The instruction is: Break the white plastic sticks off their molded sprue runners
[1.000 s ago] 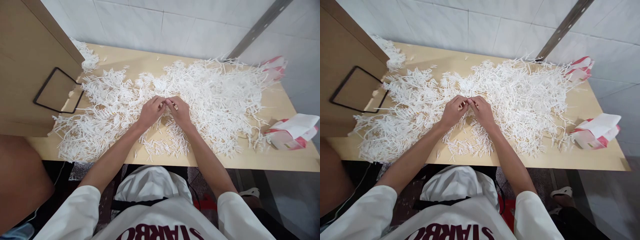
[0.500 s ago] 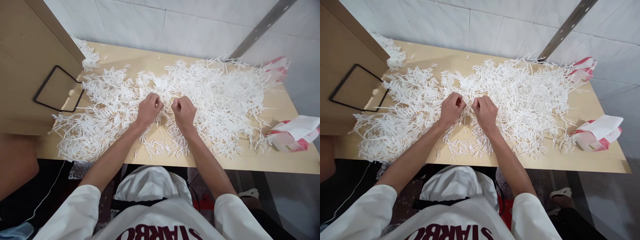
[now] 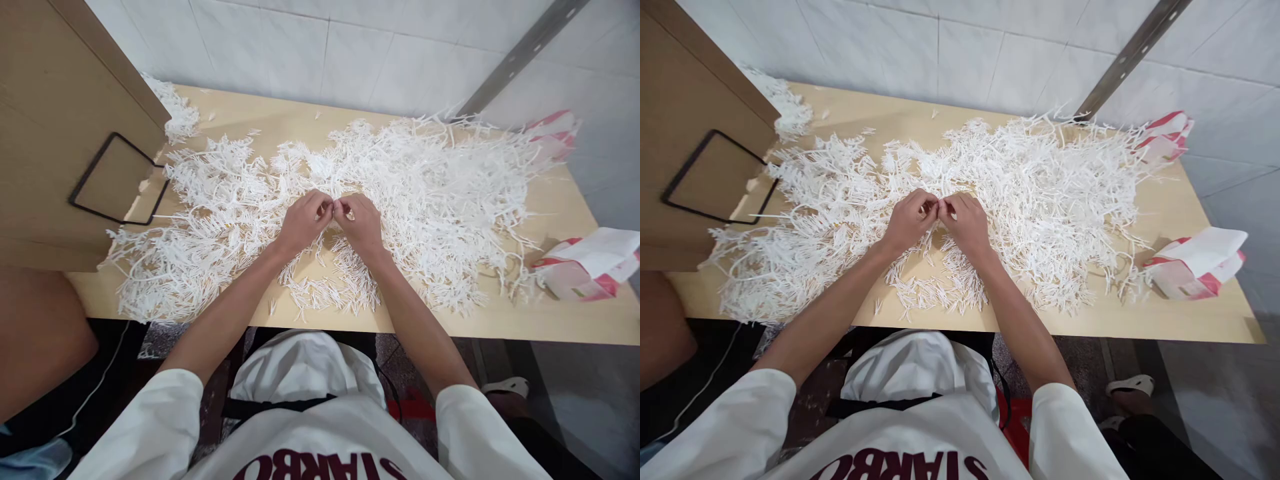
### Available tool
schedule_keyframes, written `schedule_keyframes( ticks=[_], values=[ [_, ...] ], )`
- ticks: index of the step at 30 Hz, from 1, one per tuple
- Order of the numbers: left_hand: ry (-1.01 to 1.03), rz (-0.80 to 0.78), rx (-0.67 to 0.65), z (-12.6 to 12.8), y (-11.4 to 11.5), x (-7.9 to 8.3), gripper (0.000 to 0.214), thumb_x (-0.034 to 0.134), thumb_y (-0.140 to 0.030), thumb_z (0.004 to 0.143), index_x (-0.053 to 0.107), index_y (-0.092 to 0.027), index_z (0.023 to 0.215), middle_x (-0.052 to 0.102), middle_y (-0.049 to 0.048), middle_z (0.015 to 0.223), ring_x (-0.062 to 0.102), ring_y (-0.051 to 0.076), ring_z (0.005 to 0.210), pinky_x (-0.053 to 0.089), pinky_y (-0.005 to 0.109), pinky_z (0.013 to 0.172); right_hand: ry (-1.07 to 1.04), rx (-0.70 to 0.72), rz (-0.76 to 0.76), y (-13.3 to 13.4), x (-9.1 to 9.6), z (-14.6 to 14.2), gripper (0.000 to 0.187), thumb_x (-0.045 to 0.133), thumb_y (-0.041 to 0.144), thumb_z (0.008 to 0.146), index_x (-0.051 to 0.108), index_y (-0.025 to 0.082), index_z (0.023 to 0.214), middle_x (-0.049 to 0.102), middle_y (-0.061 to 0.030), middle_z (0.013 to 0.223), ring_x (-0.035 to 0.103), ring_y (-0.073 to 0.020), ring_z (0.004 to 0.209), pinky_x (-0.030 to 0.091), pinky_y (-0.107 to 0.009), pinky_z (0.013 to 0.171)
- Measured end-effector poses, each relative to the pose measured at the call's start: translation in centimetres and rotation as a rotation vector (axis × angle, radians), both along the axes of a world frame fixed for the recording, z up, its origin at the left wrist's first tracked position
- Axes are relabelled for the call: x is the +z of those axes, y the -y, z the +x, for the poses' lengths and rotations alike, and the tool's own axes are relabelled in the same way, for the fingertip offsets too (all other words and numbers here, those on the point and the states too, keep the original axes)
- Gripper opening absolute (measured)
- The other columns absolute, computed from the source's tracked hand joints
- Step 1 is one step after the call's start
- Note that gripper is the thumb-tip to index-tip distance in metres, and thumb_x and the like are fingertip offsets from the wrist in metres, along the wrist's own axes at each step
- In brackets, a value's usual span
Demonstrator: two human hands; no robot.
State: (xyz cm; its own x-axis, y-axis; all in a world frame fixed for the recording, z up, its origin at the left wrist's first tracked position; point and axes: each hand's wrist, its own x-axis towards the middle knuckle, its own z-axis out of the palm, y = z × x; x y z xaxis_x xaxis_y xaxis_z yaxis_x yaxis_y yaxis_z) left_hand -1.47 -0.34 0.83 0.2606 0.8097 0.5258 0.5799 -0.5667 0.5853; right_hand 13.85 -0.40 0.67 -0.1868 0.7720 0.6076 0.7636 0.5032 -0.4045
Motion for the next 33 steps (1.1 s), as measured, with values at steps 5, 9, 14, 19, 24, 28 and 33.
schedule_keyframes(
  ticks=[5, 9, 14, 19, 24, 28, 33],
  values=[
    [-0.195, 0.077, 0.11, 0.1, 0.0, -0.4, 0.009, 0.048, -0.02, 0.088, 0.054, -0.018, 0.082, 0.06, 0.0011, 0.08, 0.051, 0.011, 0.069, 0.039, 0.026, 0.064, 0.113, -0.094, 0.057, -0.1, 0.0, 0.1, 0.02, 0.046, 0.021, 0.087, 0.049, 0.021, 0.068, 0.054, -0.0005, 0.066, 0.049, -0.0132, 0.068, 0.04, -0.029, 0.066],
    [-0.092, 0.05, 0.227, -0.2, -0.6, -0.7, 0.007, 0.049, -0.017, 0.085, 0.051, -0.018, 0.079, 0.057, 0.0005, 0.077, 0.047, 0.01, 0.065, 0.036, 0.026, 0.059, 0.018, -0.146, 0.042, 0.1, 0.4, 0.2, 0.02, 0.042, 0.022, 0.089, 0.052, 0.022, 0.072, 0.054, -0.0011, 0.069, 0.05, -0.0135, 0.068, 0.041, -0.03, 0.067],
    [0.217, -0.076, 0.047, -0.4, -1.0, -0.3, 0.01, 0.047, -0.026, 0.092, 0.053, -0.02, 0.088, 0.06, 0.0004, 0.082, 0.053, 0.008, 0.068, 0.043, 0.024, 0.066, -0.069, 0.033, -0.025, 0.2, 0.8, 0.1, 0.025, 0.04, 0.035, 0.095, 0.058, 0.025, 0.109, 0.063, -0.0058, 0.106, 0.058, -0.0177, 0.101, 0.046, -0.036, 0.09],
    [0.277, -0.145, -0.026, -0.3, -1.1, -0.2, 0.016, 0.047, -0.034, 0.093, 0.052, -0.02, 0.086, 0.059, 0.0006, 0.08, 0.052, 0.008, 0.068, 0.042, 0.025, 0.064, -0.029, 0.149, -0.089, -0.2, 0.4, 0.2, 0.027, 0.048, 0.045, 0.092, 0.061, 0.026, 0.105, 0.068, -0.0026, 0.096, 0.06, -0.0167, 0.093, 0.048, -0.035, 0.087],
    [0.224, -0.189, -0.081, -0.5, -1.1, -0.2, 0.016, 0.045, -0.034, 0.093, 0.047, -0.02, 0.085, 0.055, -0.0003, 0.077, 0.048, 0.008, 0.065, 0.039, 0.025, 0.06, -0.063, 0.181, -0.081, -0.3, 0.4, 0.5, 0.02, 0.047, 0.037, 0.094, 0.062, 0.024, 0.095, 0.068, -0.0009, 0.087, 0.06, -0.0129, 0.082, 0.047, -0.029, 0.073],
    [0.145, -0.189, -0.039, -0.3, -0.7, 0.1, 0.009, 0.05, -0.021, 0.087, 0.044, -0.02, 0.08, 0.053, -0.0015, 0.074, 0.046, 0.009, 0.063, 0.037, 0.025, 0.058, 0.064, 0.106, 0.09, -0.1, 0.3, 0.2, 0.019, 0.048, 0.025, 0.09, 0.056, 0.021, 0.073, 0.057, 0.0002, 0.066, 0.05, -0.012, 0.067, 0.041, -0.027, 0.063],
    [0.08, -0.111, 0.07, 0.2, -0.2, 0.6, 0.01, 0.049, -0.017, 0.086, 0.042, -0.02, 0.078, 0.052, -0.0012, 0.074, 0.045, 0.009, 0.064, 0.036, 0.026, 0.059, 0.195, -0.05, 0.314, 0.0, -0.4, -0.4, 0.022, 0.043, 0.018, 0.089, 0.049, 0.021, 0.068, 0.049, 0.0008, 0.062, 0.044, -0.0126, 0.065, 0.036, -0.028, 0.063]
  ],
)
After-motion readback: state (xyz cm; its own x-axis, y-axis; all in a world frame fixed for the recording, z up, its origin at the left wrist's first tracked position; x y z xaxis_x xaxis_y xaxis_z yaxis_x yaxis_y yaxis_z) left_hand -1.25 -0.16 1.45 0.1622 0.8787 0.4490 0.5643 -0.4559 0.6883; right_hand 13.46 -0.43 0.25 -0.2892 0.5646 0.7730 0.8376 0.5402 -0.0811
